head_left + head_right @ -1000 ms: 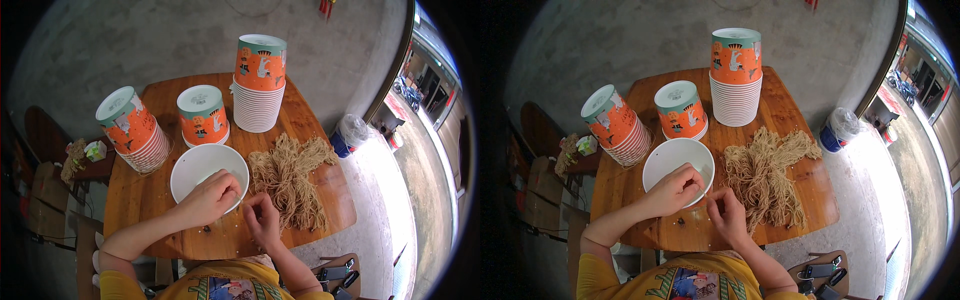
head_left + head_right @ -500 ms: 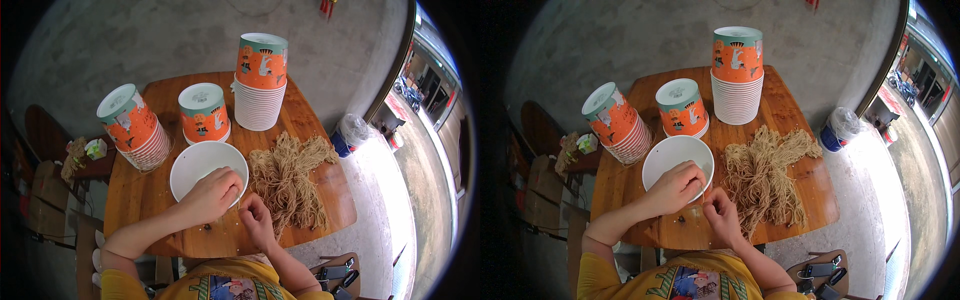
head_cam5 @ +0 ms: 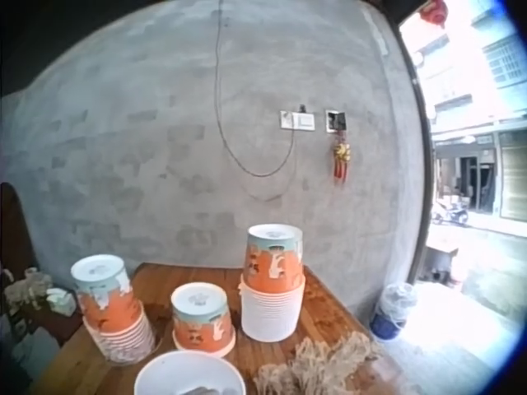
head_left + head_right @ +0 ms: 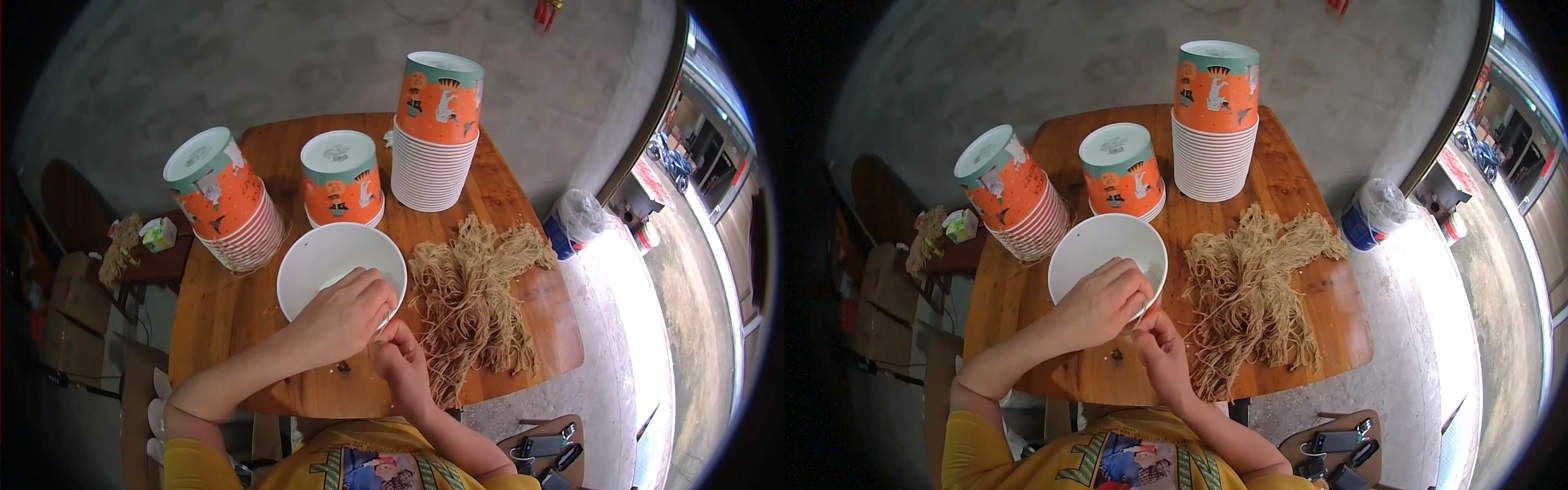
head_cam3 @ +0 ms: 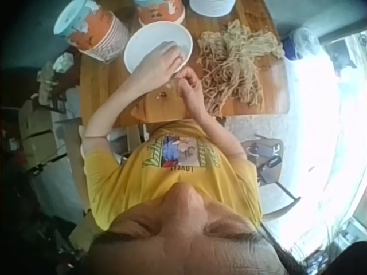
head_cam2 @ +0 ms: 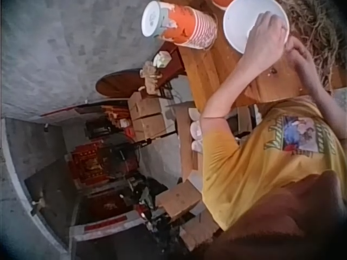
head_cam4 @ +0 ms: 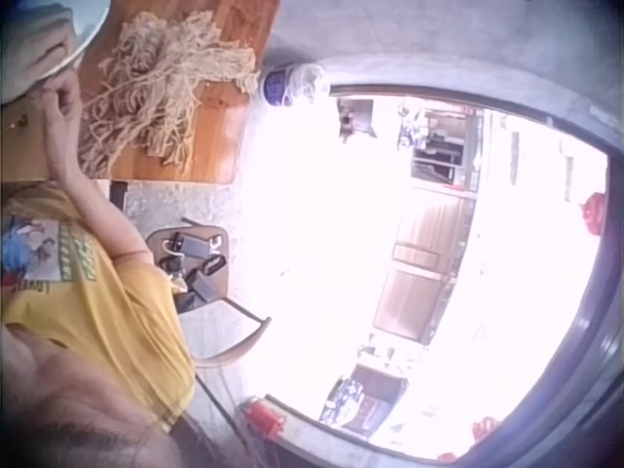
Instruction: Arranging dried fibers into paper cups for product packaging.
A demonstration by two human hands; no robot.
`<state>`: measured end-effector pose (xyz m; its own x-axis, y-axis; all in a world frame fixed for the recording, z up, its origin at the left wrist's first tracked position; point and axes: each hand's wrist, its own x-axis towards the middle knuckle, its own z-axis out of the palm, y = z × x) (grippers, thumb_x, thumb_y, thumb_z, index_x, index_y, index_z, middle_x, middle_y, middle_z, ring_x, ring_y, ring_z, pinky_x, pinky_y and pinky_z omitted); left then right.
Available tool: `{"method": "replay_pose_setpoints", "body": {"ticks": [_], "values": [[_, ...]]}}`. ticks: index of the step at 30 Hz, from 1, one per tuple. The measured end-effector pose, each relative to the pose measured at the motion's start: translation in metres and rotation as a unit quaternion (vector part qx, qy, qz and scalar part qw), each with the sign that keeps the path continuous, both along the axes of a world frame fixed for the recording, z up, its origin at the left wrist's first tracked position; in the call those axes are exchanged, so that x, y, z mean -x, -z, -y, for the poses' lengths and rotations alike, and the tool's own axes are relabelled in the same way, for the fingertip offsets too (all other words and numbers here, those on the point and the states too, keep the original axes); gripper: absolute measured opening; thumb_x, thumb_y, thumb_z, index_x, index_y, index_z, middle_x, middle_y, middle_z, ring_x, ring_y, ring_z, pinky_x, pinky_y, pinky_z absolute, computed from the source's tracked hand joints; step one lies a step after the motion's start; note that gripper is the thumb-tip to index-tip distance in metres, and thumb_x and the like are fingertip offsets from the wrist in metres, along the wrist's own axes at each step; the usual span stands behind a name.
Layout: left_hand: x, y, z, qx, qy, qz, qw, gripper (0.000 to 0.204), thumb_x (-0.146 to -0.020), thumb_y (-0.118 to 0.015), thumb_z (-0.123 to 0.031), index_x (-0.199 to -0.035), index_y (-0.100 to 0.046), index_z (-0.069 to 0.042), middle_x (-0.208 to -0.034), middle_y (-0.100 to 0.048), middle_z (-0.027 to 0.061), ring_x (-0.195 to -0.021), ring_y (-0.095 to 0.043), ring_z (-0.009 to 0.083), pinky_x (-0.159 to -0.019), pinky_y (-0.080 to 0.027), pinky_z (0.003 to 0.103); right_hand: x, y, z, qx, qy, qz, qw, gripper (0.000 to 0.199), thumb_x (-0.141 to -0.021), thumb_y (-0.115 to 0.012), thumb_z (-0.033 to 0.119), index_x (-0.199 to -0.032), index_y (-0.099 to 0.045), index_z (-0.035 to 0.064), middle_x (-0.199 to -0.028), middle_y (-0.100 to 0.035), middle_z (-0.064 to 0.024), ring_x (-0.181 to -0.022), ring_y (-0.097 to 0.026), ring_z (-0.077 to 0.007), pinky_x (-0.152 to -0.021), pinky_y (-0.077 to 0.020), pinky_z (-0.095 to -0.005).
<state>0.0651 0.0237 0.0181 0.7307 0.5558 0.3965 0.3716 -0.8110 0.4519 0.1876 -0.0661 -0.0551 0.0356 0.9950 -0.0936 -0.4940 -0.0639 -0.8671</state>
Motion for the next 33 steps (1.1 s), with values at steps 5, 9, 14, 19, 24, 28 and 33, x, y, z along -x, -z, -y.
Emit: {"method": "replay_pose_setpoints", "body": {"ticks": [5, 9, 14, 19, 24, 28, 33], "values": [[0.015, -0.003, 0.01, -0.065, -0.058, 0.065, 0.994, 0.018, -0.081, -0.057, 0.004, -0.098, -0.054, -0.002, -0.093, -0.055, 0.012, -0.084, -0.056, 0.0324, -0.073, -0.048, 0.04, 0.013, 0.011, 0.019, -0.049, 0.005, 0.112, 0.992, 0.011, -0.097, -0.052, 0.013, -0.099, -0.059, 0.0046, -0.076, -0.054, 0.002, -0.068, -0.05, -0.0053, -0.061, -0.0421, -0.0229], [0.046, 0.025, 0.052, -0.021, -0.18, 0.218, 0.959, 0.017, -0.088, -0.057, 0.004, -0.104, -0.055, -0.002, -0.088, -0.057, 0.0117, -0.076, -0.058, 0.0248, -0.067, -0.048, 0.034, 0.008, 0.01, 0.03, -0.105, -0.031, 0.302, 0.947, 0.017, -0.097, -0.053, 0.011, -0.105, -0.062, 0.0006, -0.088, -0.063, -0.0055, -0.08, -0.059, -0.0156, -0.075, -0.0475, -0.0279], [0.04, 0.045, 0.083, 0.394, -0.187, 0.291, 0.852, 0.013, -0.097, -0.053, -0.009, -0.106, -0.057, 0.0, -0.092, -0.062, 0.0044, -0.087, -0.059, 0.0105, -0.075, -0.049, 0.023, 0.011, 0.006, 0.03, -0.228, 0.003, 0.46, 0.858, 0.014, -0.091, -0.057, 0.007, -0.102, -0.062, 0.0008, -0.087, -0.062, -0.0151, -0.08, -0.06, -0.032, -0.073, -0.049, -0.0371], [0.037, 0.049, 0.072, 0.618, -0.123, 0.299, 0.716, 0.017, -0.094, -0.057, -0.013, -0.103, -0.064, 0.0, -0.098, -0.064, 0.0052, -0.091, -0.059, 0.011, -0.083, -0.048, 0.026, 0.009, 0.003, 0.031, -0.252, 0.01, 0.509, 0.823, 0.011, -0.086, -0.062, 0.007, -0.095, -0.059, 0.0004, -0.087, -0.062, -0.0166, -0.077, -0.059, -0.0352, -0.067, -0.0501, -0.0418], [0.035, 0.051, 0.072, 0.632, -0.132, 0.297, 0.704, 0.017, -0.093, -0.059, -0.015, -0.103, -0.064, -0.002, -0.097, -0.065, 0.0017, -0.087, -0.057, 0.0068, -0.075, -0.043, 0.022, 0.008, 0.008, 0.032, -0.26, 0.014, 0.511, 0.819, 0.011, -0.085, -0.062, 0.007, -0.094, -0.06, -0.0001, -0.087, -0.063, -0.0163, -0.076, -0.06, -0.0346, -0.066, -0.0506, -0.0412], [0.03, 0.051, 0.07, 0.636, -0.143, 0.328, 0.684, 0.019, -0.093, -0.061, -0.02, -0.103, -0.065, -0.005, -0.093, -0.064, -0.0012, -0.082, -0.054, 0.0023, -0.065, -0.04, 0.018, 0.011, 0.011, 0.028, -0.28, 0.04, 0.508, 0.813, 0.011, -0.084, -0.064, 0.006, -0.093, -0.062, 0.0011, -0.085, -0.064, -0.014, -0.074, -0.061, -0.0325, -0.064, -0.0511, -0.0399], [0.024, 0.045, 0.065, 0.591, -0.157, 0.359, 0.705, 0.019, -0.095, -0.061, -0.022, -0.101, -0.064, -0.005, -0.092, -0.063, -0.0014, -0.081, -0.055, 0.0032, -0.067, -0.041, 0.019, 0.013, 0.012, 0.026, -0.286, 0.032, 0.534, 0.795, 0.011, -0.083, -0.064, 0.005, -0.094, -0.063, 0.0025, -0.084, -0.064, -0.0124, -0.073, -0.061, -0.0304, -0.064, -0.0513, -0.0392]]}}
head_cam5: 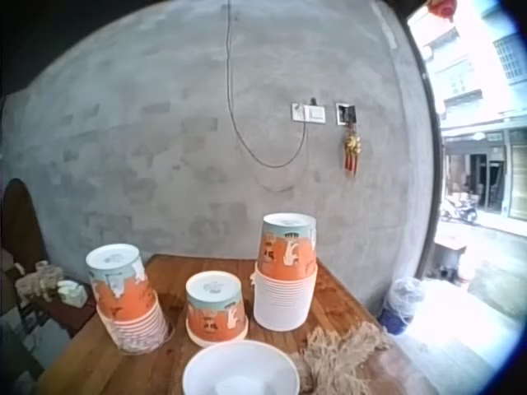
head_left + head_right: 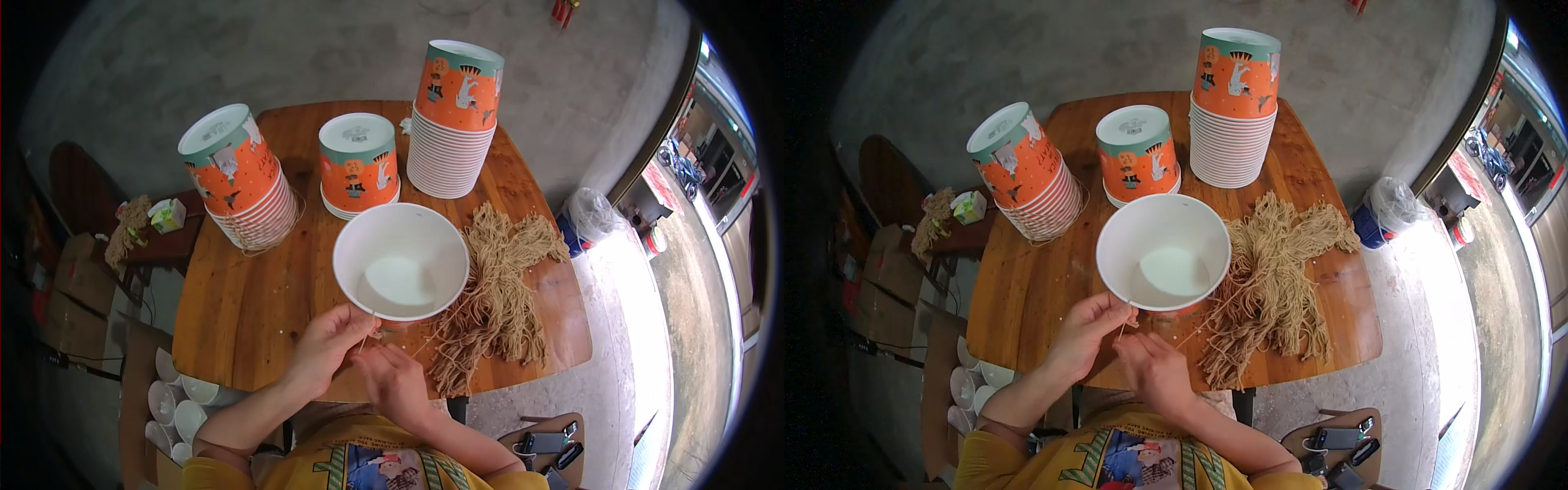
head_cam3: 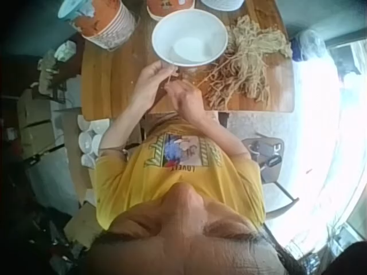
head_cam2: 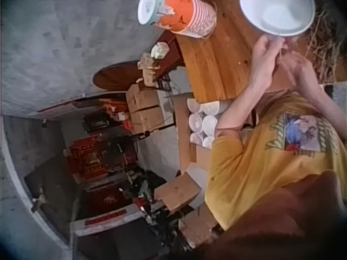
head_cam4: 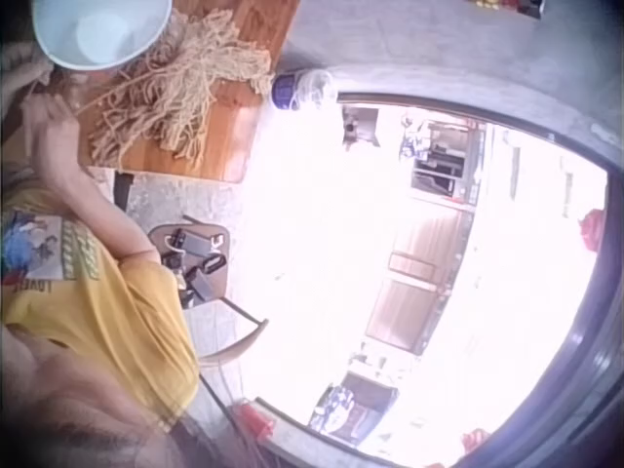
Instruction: Arranging dried fibers into paper cups for product packaging.
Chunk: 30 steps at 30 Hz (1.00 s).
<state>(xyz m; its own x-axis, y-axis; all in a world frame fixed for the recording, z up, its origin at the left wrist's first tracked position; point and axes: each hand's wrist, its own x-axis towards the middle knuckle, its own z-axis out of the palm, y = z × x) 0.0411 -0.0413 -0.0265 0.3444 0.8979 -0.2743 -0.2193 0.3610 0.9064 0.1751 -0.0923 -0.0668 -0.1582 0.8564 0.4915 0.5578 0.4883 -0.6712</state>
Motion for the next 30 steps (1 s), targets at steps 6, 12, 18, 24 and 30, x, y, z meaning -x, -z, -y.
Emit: {"method": "replay_pose_setpoints", "body": {"ticks": [6, 12, 18, 24, 30], "values": [[0.013, -0.001, -0.004, 0.053, 0.046, 0.014, 0.997, 0.014, -0.094, -0.059, -0.019, -0.097, -0.062, -0.006, -0.094, -0.063, -0.0007, -0.084, -0.055, 0.0042, -0.072, -0.042, 0.02, -0.003, -0.001, -0.005, -0.013, 0.008, -0.022, 1.0, 0.012, -0.083, -0.064, 0.005, -0.094, -0.063, 0.0024, -0.085, -0.064, -0.0128, -0.074, -0.061, -0.031, -0.063, -0.0515, -0.0388], [0.01, 0.002, -0.002, 0.075, 0.059, 0.032, 0.995, 0.009, -0.091, -0.059, -0.014, -0.095, -0.063, -0.008, -0.091, -0.063, -0.002, -0.084, -0.054, 0.0041, -0.074, -0.041, 0.021, -0.005, 0.0, -0.004, 0.004, 0.01, -0.013, 1.0, 0.011, -0.084, -0.064, 0.007, -0.094, -0.063, 0.0028, -0.087, -0.065, -0.0136, -0.074, -0.061, -0.0324, -0.063, -0.0522, -0.0397], [0.001, 0.006, -0.001, 0.102, 0.037, 0.058, 0.992, 0.005, -0.089, -0.06, -0.011, -0.091, -0.063, -0.007, -0.085, -0.061, -0.0026, -0.078, -0.052, 0.0046, -0.07, -0.04, 0.021, -0.007, 0.003, -0.001, -0.008, 0.016, 0.017, 1.0, 0.013, -0.083, -0.063, 0.007, -0.096, -0.064, 0.0047, -0.087, -0.065, -0.0117, -0.074, -0.061, -0.0309, -0.064, -0.0523, -0.0389], [-0.001, 0.006, -0.001, 0.097, 0.011, 0.052, 0.994, 0.005, -0.086, -0.06, -0.007, -0.09, -0.061, -0.005, -0.086, -0.061, 0.0004, -0.079, -0.055, 0.0081, -0.074, -0.042, 0.023, -0.014, -0.002, -0.001, -0.007, 0.001, 0.024, 1.0, 0.013, -0.082, -0.064, 0.006, -0.095, -0.065, 0.0062, -0.085, -0.064, -0.0096, -0.072, -0.06, -0.0283, -0.063, -0.0513, -0.0371], [-0.008, -0.001, -0.01, 0.054, -0.044, 0.025, 0.997, 0.004, -0.086, -0.061, -0.008, -0.088, -0.059, -0.005, -0.081, -0.058, -0.0032, -0.071, -0.051, 0.0049, -0.064, -0.041, 0.022, -0.01, 0.001, -0.001, -0.033, -0.064, 0.049, 0.996, 0.009, -0.081, -0.067, 0.008, -0.09, -0.065, 0.0063, -0.08, -0.063, -0.0079, -0.066, -0.059, -0.0267, -0.063, -0.0511, -0.0354]]}}
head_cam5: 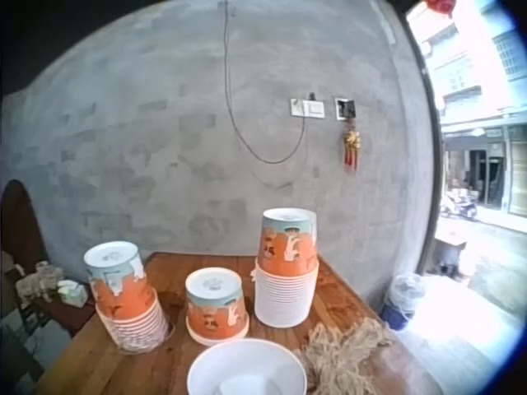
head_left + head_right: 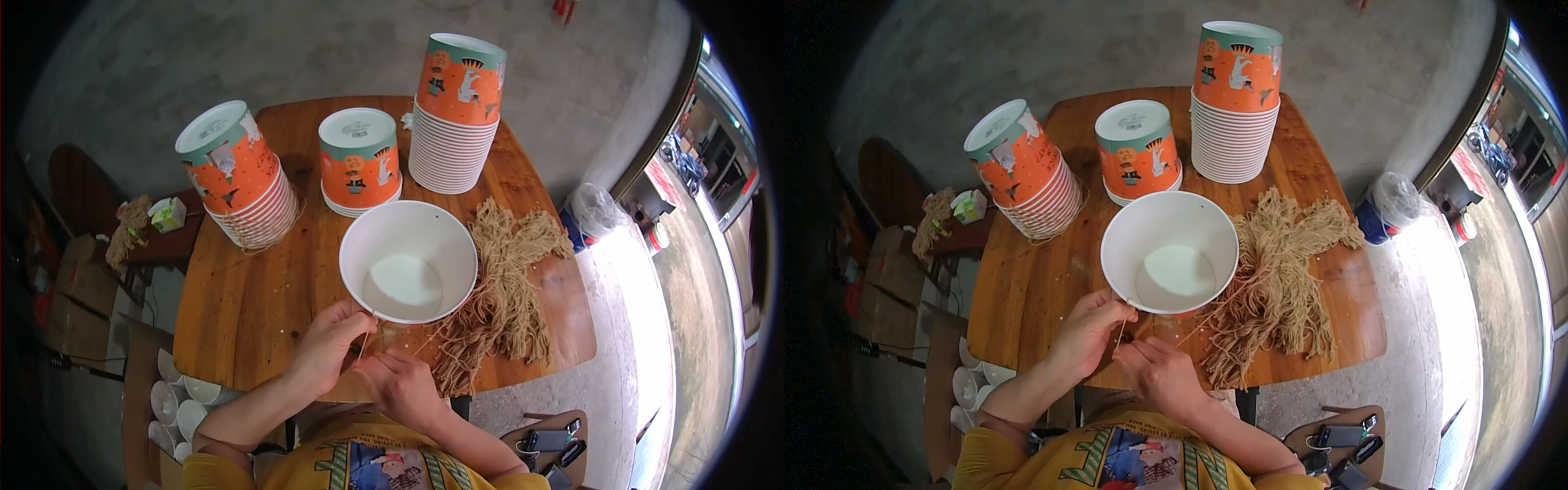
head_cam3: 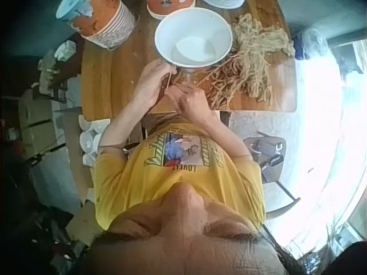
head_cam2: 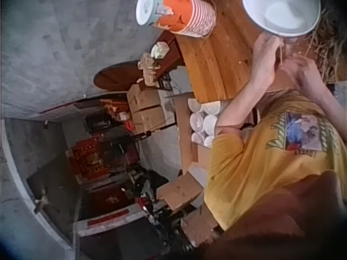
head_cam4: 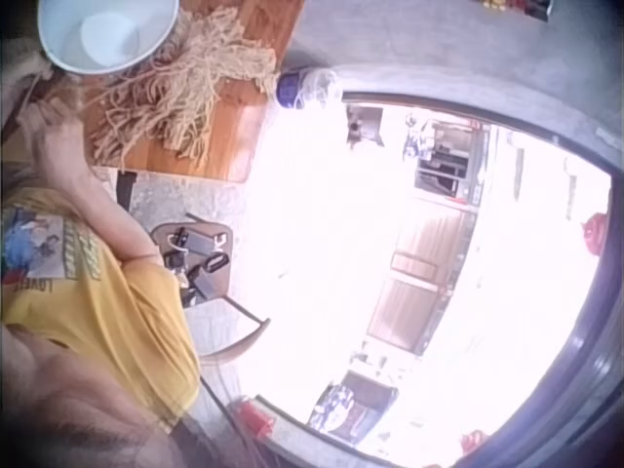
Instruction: Arranging dried fibers into paper cups for product packaging.
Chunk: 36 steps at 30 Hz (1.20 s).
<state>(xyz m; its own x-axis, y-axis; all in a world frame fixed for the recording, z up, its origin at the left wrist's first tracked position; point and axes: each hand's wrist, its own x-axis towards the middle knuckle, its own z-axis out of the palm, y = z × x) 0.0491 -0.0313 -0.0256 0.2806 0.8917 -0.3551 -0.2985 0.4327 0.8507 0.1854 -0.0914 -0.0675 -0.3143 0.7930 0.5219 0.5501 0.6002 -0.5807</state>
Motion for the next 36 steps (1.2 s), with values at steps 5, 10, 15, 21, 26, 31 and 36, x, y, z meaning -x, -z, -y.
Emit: {"method": "replay_pose_setpoints", "body": {"ticks": [5, 10, 15, 21, 26, 31, 36], "values": [[0.0, 0.004, -0.003, -0.101, -0.031, -0.054, 0.993, 0.005, -0.091, -0.056, -0.009, -0.09, -0.056, -0.004, -0.084, -0.056, -0.0029, -0.074, -0.05, 0.0039, -0.066, -0.041, 0.021, -0.004, -0.007, -0.003, 0.003, -0.012, 0.049, 0.999, 0.008, -0.082, -0.066, 0.009, -0.089, -0.064, 0.0062, -0.075, -0.06, -0.0068, -0.066, -0.059, -0.0248, -0.063, -0.0507, -0.0338], [-0.001, 0.006, -0.005, -0.154, -0.022, -0.1, 0.983, 0.007, -0.094, -0.054, -0.01, -0.094, -0.056, -0.003, -0.086, -0.057, -0.0016, -0.077, -0.051, 0.0043, -0.07, -0.043, 0.021, -0.003, 0.001, -0.012, -0.054, -0.007, 0.102, 0.993, 0.012, -0.081, -0.064, 0.014, -0.09, -0.06, 0.0078, -0.078, -0.059, -0.0046, -0.07, -0.06, -0.0215, -0.059, -0.0512, -0.032], [0.006, 0.004, 0.002, -0.08, 0.02, 0.001, 0.997, 0.009, -0.095, -0.056, -0.012, -0.097, -0.056, -0.003, -0.089, -0.058, 0.0, -0.081, -0.052, 0.0053, -0.075, -0.044, 0.021, 0.013, 0.007, -0.007, -0.044, 0.023, 0.093, 0.994, 0.01, -0.082, -0.064, 0.014, -0.087, -0.059, 0.0077, -0.078, -0.057, -0.0042, -0.071, -0.06, -0.0207, -0.059, -0.0508, -0.0306], [0.012, -0.002, -0.006, -0.139, 0.027, -0.077, 0.987, 0.01, -0.095, -0.056, -0.014, -0.095, -0.056, -0.003, -0.085, -0.058, 0.0004, -0.077, -0.053, 0.0061, -0.072, -0.045, 0.022, 0.028, 0.009, -0.005, -0.044, -0.008, 0.107, 0.993, 0.01, -0.082, -0.063, 0.014, -0.086, -0.057, 0.0074, -0.078, -0.057, -0.0049, -0.072, -0.062, -0.0211, -0.059, -0.0518, -0.0316], [0.022, -0.004, -0.019, -0.115, -0.017, -0.025, 0.993, 0.006, -0.088, -0.059, -0.007, -0.087, -0.055, -0.004, -0.076, -0.055, -0.0019, -0.069, -0.051, 0.0055, -0.065, -0.043, 0.021, 0.035, 0.01, -0.004, -0.003, -0.008, 0.102, 0.995, 0.011, -0.08, -0.062, 0.014, -0.085, -0.054, 0.0071, -0.078, -0.059, -0.0079, -0.073, -0.064, -0.0227, -0.061, -0.0529, -0.0326], [0.021, 0.002, -0.025, -0.123, -0.042, -0.059, 0.99, 0.006, -0.087, -0.059, -0.006, -0.085, -0.054, -0.006, -0.075, -0.054, -0.0027, -0.068, -0.051, 0.0053, -0.063, -0.042, 0.021, 0.032, 0.011, -0.01, -0.023, -0.036, 0.073, 0.996, 0.009, -0.084, -0.062, 0.013, -0.088, -0.058, 0.0068, -0.074, -0.059, -0.0079, -0.068, -0.063, -0.0248, -0.056, -0.0522, -0.0349], [0.032, 0.011, -0.037, -0.19, -0.065, -0.067, 0.977, 0.018, -0.096, -0.049, -0.018, -0.082, -0.05, -0.007, -0.076, -0.052, 0.0009, -0.071, -0.05, 0.011, -0.067, -0.043, 0.026, 0.016, -0.027, 0.001, 0.118, -0.159, -0.089, 0.976, 0.015, -0.093, -0.057, 0.016, -0.103, -0.061, 0.0056, -0.078, -0.06, -0.009, -0.069, -0.063, -0.022, -0.061, -0.0505, -0.0307]]}}
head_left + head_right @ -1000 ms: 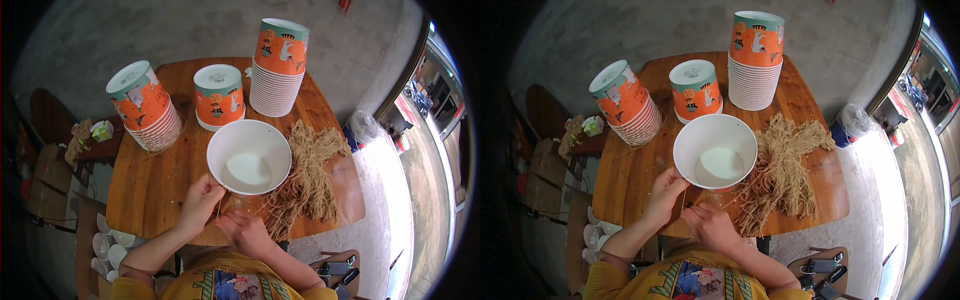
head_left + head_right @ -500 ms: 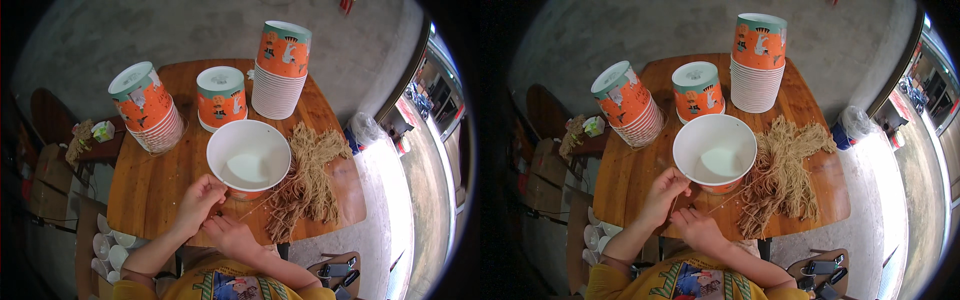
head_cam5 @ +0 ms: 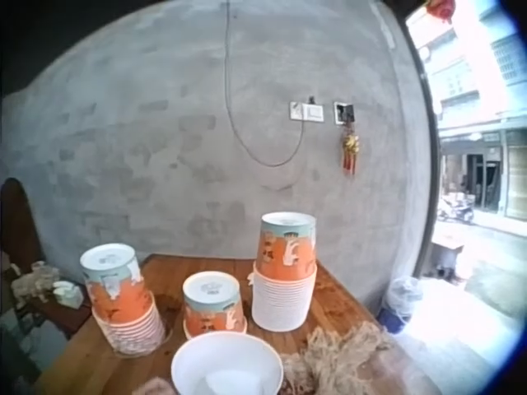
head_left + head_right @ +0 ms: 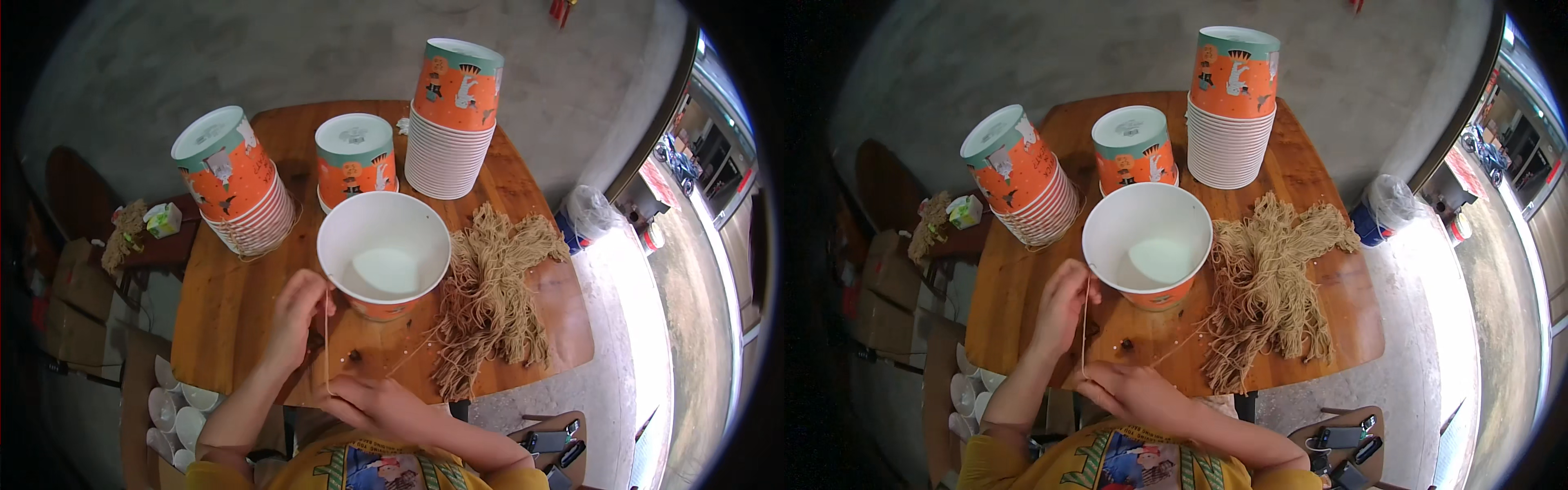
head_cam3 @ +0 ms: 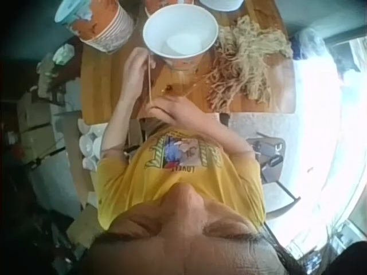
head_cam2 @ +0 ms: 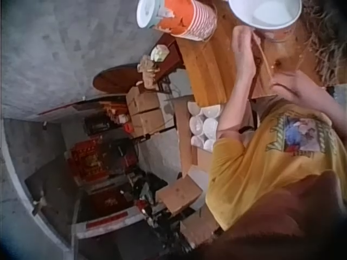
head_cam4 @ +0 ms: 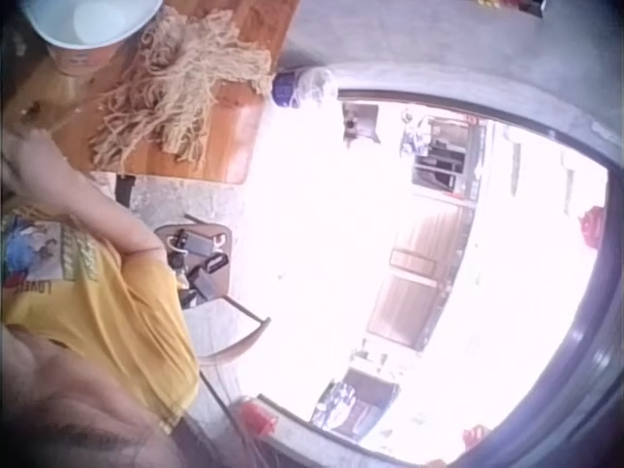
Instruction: Arranging dried fibers into paper cups for product packaging.
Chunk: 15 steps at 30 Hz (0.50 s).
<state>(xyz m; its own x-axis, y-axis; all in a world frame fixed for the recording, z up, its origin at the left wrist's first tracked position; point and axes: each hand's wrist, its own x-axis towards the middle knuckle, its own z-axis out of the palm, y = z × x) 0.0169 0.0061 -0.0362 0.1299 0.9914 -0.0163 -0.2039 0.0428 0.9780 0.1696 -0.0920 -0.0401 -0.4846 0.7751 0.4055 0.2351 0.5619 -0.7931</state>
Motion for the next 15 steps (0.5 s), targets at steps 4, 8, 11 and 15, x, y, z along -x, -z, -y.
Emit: {"method": "replay_pose_setpoints", "body": {"ticks": [4, 8, 11, 15], "values": [[0.001, 0.055, 0.052, -0.284, 0.045, -0.245, 0.926, 0.014, -0.095, -0.055, -0.016, -0.102, -0.055, -0.004, -0.1, -0.057, 0.0064, -0.084, -0.06, 0.0148, -0.069, -0.05, 0.029, -0.031, -0.071, 0.007, 0.272, -0.144, -0.12, 0.944, 0.022, -0.101, -0.049, 0.018, -0.112, -0.062, 0.0055, -0.08, -0.059, -0.0026, -0.066, -0.055, -0.0092, -0.063, -0.0451, -0.0248], [-0.05, -0.012, 0.07, 0.127, 0.178, 0.145, 0.965, 0.052, -0.09, -0.063, -0.018, -0.135, -0.041, -0.003, -0.125, -0.054, 0.0136, -0.105, -0.063, 0.0283, -0.078, -0.056, 0.035, -0.031, -0.087, 0.009, 0.324, -0.206, -0.247, 0.89, 0.029, -0.102, -0.047, 0.023, -0.112, -0.06, -0.0007, -0.071, -0.051, 0.0018, -0.062, -0.045, -0.0045, -0.056, -0.0369, -0.0205], [-0.058, -0.022, 0.037, -0.44, 0.039, -0.444, 0.779, 0.058, -0.09, -0.062, -0.032, -0.136, -0.04, -0.004, -0.118, -0.056, 0.0137, -0.094, -0.063, 0.0316, -0.069, -0.055, 0.042, -0.044, -0.102, 0.001, 0.364, -0.161, -0.29, 0.87, 0.039, -0.103, -0.044, 0.035, -0.106, -0.059, -0.0008, -0.066, -0.049, 0.002, -0.052, -0.042, -0.0039, -0.048, -0.0318, -0.0198], [-0.027, -0.035, 0.022, -0.388, -0.028, -0.521, 0.76, 0.023, -0.086, -0.067, -0.025, -0.097, -0.061, -0.006, -0.088, -0.056, 0.0107, -0.076, -0.063, 0.0295, -0.064, -0.052, 0.041, -0.074, -0.083, -0.015, 0.347, -0.125, -0.509, 0.778, 0.039, -0.104, -0.037, 0.037, -0.1, -0.057, 0.0041, -0.052, -0.036, 0.0036, -0.044, -0.029, -0.0047, -0.042, -0.0242, -0.0214]]}}
